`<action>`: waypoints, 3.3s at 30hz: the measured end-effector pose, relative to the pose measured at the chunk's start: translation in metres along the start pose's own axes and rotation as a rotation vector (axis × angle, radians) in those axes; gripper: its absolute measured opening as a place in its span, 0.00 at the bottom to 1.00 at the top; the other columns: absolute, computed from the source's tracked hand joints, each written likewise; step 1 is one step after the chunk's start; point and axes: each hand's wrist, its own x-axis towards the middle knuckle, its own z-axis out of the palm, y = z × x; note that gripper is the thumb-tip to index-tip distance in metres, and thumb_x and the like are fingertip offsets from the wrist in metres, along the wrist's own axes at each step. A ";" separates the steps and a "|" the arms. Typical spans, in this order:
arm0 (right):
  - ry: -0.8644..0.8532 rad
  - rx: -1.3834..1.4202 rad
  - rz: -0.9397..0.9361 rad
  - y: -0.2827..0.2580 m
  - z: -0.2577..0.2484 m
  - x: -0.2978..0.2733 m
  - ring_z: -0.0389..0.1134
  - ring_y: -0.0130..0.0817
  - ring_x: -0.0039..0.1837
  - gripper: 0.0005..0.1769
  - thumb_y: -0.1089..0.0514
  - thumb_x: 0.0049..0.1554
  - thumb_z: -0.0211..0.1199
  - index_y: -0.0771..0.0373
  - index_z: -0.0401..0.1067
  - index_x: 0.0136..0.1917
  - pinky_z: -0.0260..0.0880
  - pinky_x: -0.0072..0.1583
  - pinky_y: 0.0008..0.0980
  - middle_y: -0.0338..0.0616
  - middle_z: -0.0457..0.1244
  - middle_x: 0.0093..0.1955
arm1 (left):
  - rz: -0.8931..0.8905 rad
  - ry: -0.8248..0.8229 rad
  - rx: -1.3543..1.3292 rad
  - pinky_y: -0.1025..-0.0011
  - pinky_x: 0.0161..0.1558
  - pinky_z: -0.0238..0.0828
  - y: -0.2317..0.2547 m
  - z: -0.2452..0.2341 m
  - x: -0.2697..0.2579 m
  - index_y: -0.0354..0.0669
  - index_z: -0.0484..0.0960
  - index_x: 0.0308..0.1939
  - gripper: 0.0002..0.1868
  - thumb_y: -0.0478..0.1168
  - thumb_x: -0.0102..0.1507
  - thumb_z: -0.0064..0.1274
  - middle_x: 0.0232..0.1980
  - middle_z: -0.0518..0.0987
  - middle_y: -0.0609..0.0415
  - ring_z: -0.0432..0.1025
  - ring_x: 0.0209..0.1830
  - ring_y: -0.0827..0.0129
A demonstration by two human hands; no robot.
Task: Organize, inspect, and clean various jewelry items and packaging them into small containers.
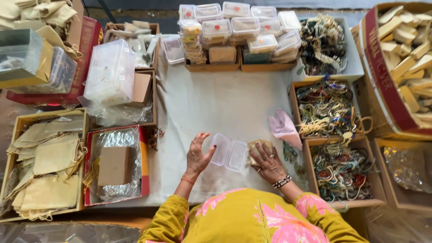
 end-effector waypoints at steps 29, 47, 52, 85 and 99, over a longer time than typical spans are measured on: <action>0.058 0.061 0.167 -0.016 0.013 -0.001 0.50 0.48 0.80 0.37 0.43 0.53 0.67 0.42 0.62 0.74 0.47 0.76 0.61 0.42 0.50 0.81 | -0.337 -0.132 -0.032 0.58 0.48 0.75 -0.053 0.042 0.008 0.51 0.66 0.70 0.36 0.51 0.60 0.60 0.68 0.72 0.51 0.77 0.46 0.59; -0.122 0.220 0.150 -0.002 -0.016 0.011 0.50 0.48 0.80 0.42 0.57 0.46 0.73 0.46 0.64 0.72 0.53 0.76 0.44 0.43 0.50 0.81 | -0.307 -0.292 -0.140 0.64 0.39 0.74 -0.036 0.055 -0.020 0.50 0.84 0.50 0.17 0.46 0.57 0.60 0.52 0.79 0.56 0.77 0.30 0.64; -0.138 0.259 0.211 0.003 -0.025 0.007 0.59 0.46 0.75 0.39 0.65 0.48 0.67 0.47 0.66 0.71 0.66 0.68 0.41 0.42 0.53 0.80 | -0.291 -0.255 -0.123 0.65 0.41 0.76 -0.062 0.082 -0.032 0.53 0.86 0.50 0.13 0.48 0.63 0.60 0.49 0.82 0.59 0.78 0.36 0.68; -0.032 0.655 0.692 -0.040 -0.004 0.096 0.72 0.49 0.57 0.23 0.53 0.53 0.69 0.58 0.72 0.61 0.71 0.59 0.45 0.50 0.71 0.53 | -0.197 -0.300 -0.175 0.63 0.48 0.77 -0.015 0.055 -0.002 0.51 0.72 0.66 0.37 0.42 0.53 0.64 0.66 0.73 0.56 0.76 0.49 0.60; 0.295 0.245 0.577 -0.061 -0.026 0.096 0.68 0.51 0.55 0.32 0.50 0.43 0.76 0.56 0.70 0.60 0.71 0.49 0.50 0.46 0.63 0.56 | -0.023 -0.402 0.029 0.60 0.50 0.76 -0.005 0.055 0.003 0.53 0.87 0.42 0.20 0.50 0.48 0.69 0.67 0.70 0.51 0.68 0.62 0.57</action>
